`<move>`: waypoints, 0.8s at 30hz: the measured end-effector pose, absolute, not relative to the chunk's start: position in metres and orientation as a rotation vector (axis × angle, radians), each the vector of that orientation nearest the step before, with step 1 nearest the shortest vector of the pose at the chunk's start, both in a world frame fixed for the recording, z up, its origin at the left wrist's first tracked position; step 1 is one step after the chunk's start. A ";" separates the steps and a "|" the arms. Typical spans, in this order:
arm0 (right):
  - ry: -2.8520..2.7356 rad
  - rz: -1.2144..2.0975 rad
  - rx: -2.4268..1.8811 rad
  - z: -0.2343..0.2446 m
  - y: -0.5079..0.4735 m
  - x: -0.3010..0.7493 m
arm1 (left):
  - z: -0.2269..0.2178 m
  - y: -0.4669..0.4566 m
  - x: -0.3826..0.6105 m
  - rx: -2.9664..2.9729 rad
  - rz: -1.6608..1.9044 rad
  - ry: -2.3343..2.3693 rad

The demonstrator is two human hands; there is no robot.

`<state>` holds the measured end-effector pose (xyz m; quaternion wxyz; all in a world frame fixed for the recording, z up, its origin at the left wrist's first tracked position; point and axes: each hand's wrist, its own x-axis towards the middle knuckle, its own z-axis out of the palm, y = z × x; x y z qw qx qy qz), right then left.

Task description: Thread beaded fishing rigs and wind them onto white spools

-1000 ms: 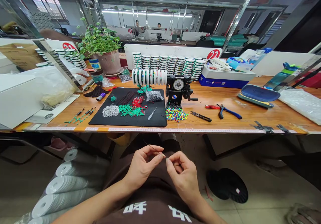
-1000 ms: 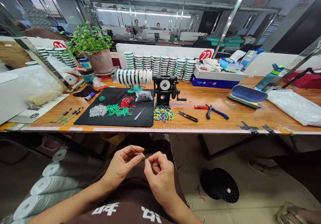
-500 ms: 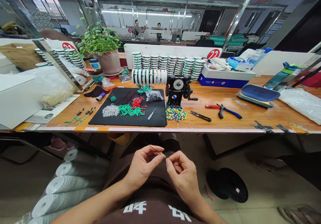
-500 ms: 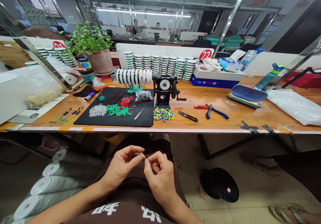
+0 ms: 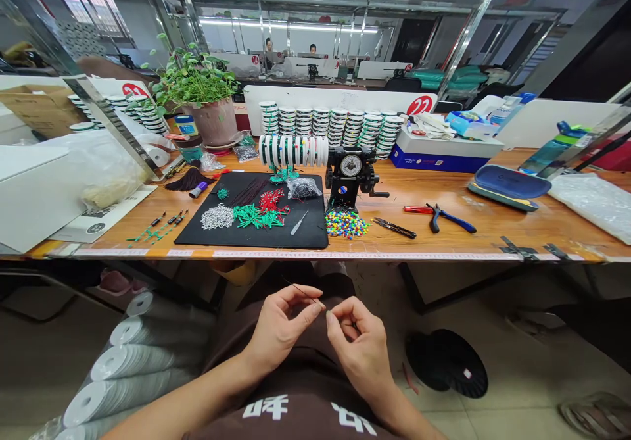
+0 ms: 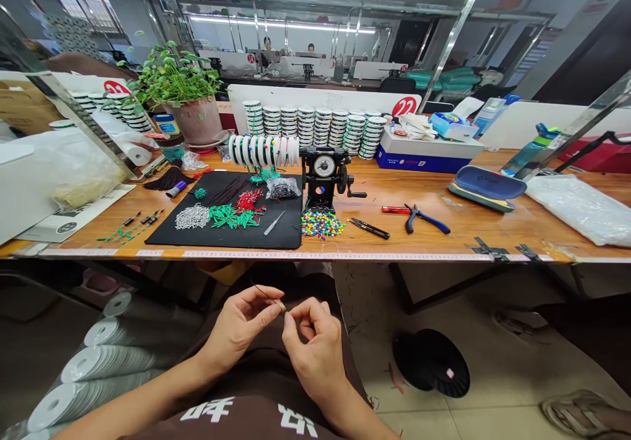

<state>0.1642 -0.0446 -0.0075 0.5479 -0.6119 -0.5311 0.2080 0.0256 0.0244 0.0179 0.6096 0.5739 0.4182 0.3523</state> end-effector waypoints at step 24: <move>-1.236 0.557 -1.449 -0.013 -0.045 0.166 | 0.017 0.024 0.025 1.345 0.804 0.958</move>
